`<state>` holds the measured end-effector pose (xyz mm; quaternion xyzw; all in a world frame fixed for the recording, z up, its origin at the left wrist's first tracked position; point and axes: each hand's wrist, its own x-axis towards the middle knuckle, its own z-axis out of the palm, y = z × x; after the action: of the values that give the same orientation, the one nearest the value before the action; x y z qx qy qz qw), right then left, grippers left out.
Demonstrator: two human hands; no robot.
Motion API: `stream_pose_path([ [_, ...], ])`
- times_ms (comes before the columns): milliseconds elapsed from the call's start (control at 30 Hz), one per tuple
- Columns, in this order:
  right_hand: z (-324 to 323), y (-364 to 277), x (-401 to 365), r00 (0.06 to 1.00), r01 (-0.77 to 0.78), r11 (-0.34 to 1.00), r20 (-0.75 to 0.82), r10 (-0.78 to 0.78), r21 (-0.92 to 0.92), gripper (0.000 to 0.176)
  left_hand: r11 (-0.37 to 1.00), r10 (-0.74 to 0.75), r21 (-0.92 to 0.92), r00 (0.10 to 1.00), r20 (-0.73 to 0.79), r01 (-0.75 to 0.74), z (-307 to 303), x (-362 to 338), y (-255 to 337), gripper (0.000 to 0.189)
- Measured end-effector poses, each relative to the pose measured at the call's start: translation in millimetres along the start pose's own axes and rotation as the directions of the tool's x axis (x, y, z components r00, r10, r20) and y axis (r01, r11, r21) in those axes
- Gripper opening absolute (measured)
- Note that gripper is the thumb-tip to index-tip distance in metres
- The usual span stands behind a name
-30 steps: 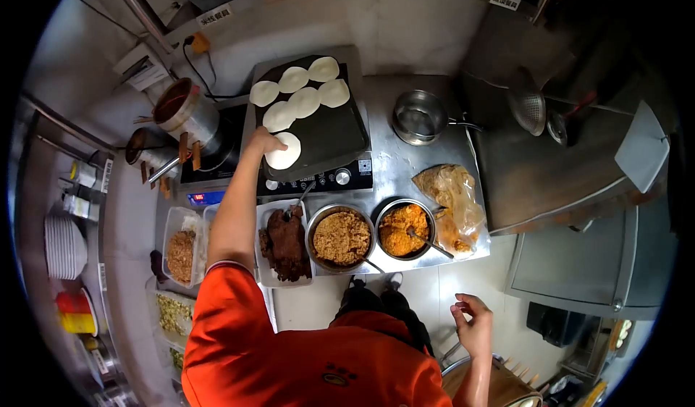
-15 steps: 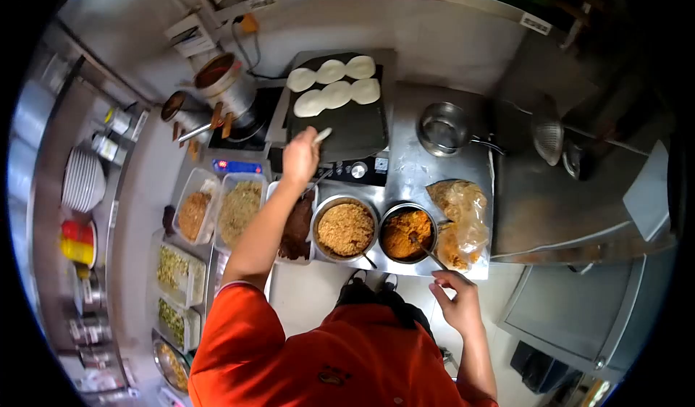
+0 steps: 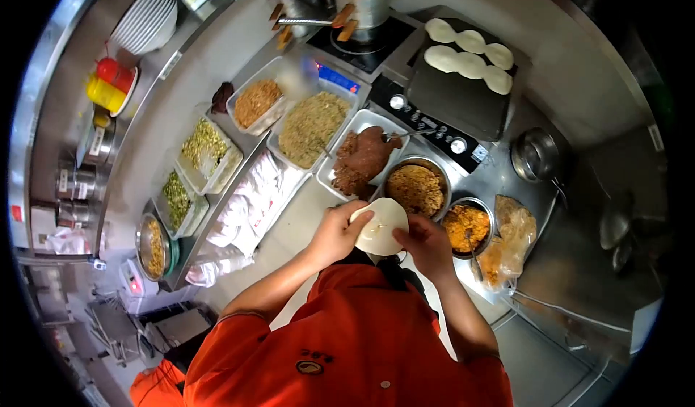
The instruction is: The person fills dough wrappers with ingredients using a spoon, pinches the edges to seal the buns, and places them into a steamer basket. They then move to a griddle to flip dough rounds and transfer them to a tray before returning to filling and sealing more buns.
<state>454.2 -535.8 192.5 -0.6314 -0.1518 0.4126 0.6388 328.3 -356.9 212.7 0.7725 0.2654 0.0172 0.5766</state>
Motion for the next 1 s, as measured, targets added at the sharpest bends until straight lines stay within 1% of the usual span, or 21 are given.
stream_pose_path([
  [33, 13, -8, 8, 1.000, -0.017, 1.000, 0.005, 0.017, -0.010, 0.020, 0.999, -0.033, -0.021, 0.998, -0.046, 0.032, -14, -4, -12, 0.029],
  [67, 27, -15, 17, 0.999, -0.025, 0.995, 0.025, 0.027, -0.101, 0.021, 0.964, -0.009, -0.265, 1.000, 0.011, 0.011, -29, -7, -28, 0.030],
  [100, 39, -18, 26, 0.998, -0.029, 0.981, 0.041, 0.037, -0.189, 0.022, 0.818, -0.077, -0.561, 0.991, 0.109, 0.126, -51, -17, -25, 0.033],
  [133, 52, -16, 33, 0.998, -0.041, 0.979, 0.033, 0.049, -0.198, 0.022, 0.574, -0.108, -0.782, 0.969, 0.221, 0.243, -76, -25, -23, 0.036],
  [200, 83, -16, 53, 0.985, 0.066, 0.966, 0.174, -0.022, -0.251, 0.021, 0.250, 0.096, -0.889, 0.904, 0.417, 0.384, -130, -21, -62, 0.043],
  [233, 105, -25, 62, 0.970, 0.011, 0.962, 0.235, 0.056, -0.274, 0.024, 0.084, 0.106, -0.947, 0.942, 0.318, 0.310, -136, -18, -102, 0.051],
  [267, 129, -29, 75, 0.969, 0.005, 0.959, 0.240, 0.066, -0.284, 0.024, 0.071, 0.105, -0.949, 0.944, 0.312, 0.306, -142, -12, -132, 0.051],
  [333, 175, -36, 107, 0.901, 0.385, 0.738, 0.397, -0.172, -0.555, 0.027, -0.208, -0.104, -0.891, 0.896, 0.431, 0.404, -153, 1, -164, 0.050],
  [367, 191, -17, 128, 0.821, 0.570, 0.550, 0.452, -0.348, -0.610, 0.030, -0.247, -0.036, -0.915, 0.941, 0.337, 0.319, -158, -1, -171, 0.049],
  [400, 226, -29, 165, 0.836, 0.549, 0.530, 0.433, -0.338, -0.646, 0.032, 0.111, -0.398, -0.957, 0.894, 0.204, 0.268, -180, 11, -143, 0.046],
  [467, 232, -27, 188, 0.846, 0.531, 0.578, 0.429, -0.317, -0.619, 0.041, 0.077, -0.432, -0.991, 0.900, 0.066, 0.110, -189, 18, -153, 0.048],
  [500, 253, -17, 240, 0.835, 0.549, 0.492, 0.458, -0.304, -0.676, 0.038, 0.051, -0.438, -0.994, 0.897, 0.064, 0.096, -214, 24, -170, 0.048],
  [567, 263, -16, 272, 0.833, 0.552, 0.367, 0.475, -0.284, -0.749, 0.038, 0.323, -0.552, -0.946, 0.819, -0.158, 0.035, -231, 25, -174, 0.049],
  [600, 286, -15, 326, 0.844, 0.533, 0.312, 0.468, -0.262, -0.786, 0.043, 0.311, -0.566, -0.950, 0.808, -0.163, 0.026, -251, 25, -193, 0.049],
  [667, 298, -6, 375, 0.890, 0.445, 0.259, 0.390, -0.236, -0.857, 0.044, 0.386, -0.261, -0.918, 0.944, -0.202, -0.089, -266, 19, -210, 0.052],
  [700, 319, -1, 402, 0.907, 0.413, 0.230, 0.374, -0.194, -0.881, 0.043, 0.176, -0.306, -0.978, 0.938, -0.163, -0.112, -280, 17, -214, 0.054],
  [800, 332, 19, 454, 0.946, 0.321, 0.212, 0.320, -0.039, -0.923, 0.039, 0.223, -0.270, -0.967, 0.946, -0.180, -0.120, -295, 21, -208, 0.054],
  [867, 337, 52, 499, 0.892, 0.448, 0.162, 0.452, -0.014, -0.879, 0.037, 0.241, -0.285, -0.964, 0.941, -0.185, -0.116, -299, 24, -215, 0.055],
  [933, 360, 50, 505, 0.816, 0.572, 0.117, 0.577, 0.017, -0.812, 0.036, 0.365, -0.519, -0.929, 0.815, -0.260, -0.063, -300, 29, -223, 0.060],
  [967, 377, 39, 494, 0.839, 0.538, -0.059, 0.541, -0.062, -0.841, 0.034, 0.383, -0.433, -0.920, 0.863, -0.260, -0.085, -305, 29, -222, 0.067],
  [1000, 392, 38, 491, 0.844, 0.485, -0.216, 0.518, -0.138, -0.847, 0.033, 0.386, -0.463, -0.919, 0.844, -0.269, -0.080, -309, 34, -225, 0.067],
])
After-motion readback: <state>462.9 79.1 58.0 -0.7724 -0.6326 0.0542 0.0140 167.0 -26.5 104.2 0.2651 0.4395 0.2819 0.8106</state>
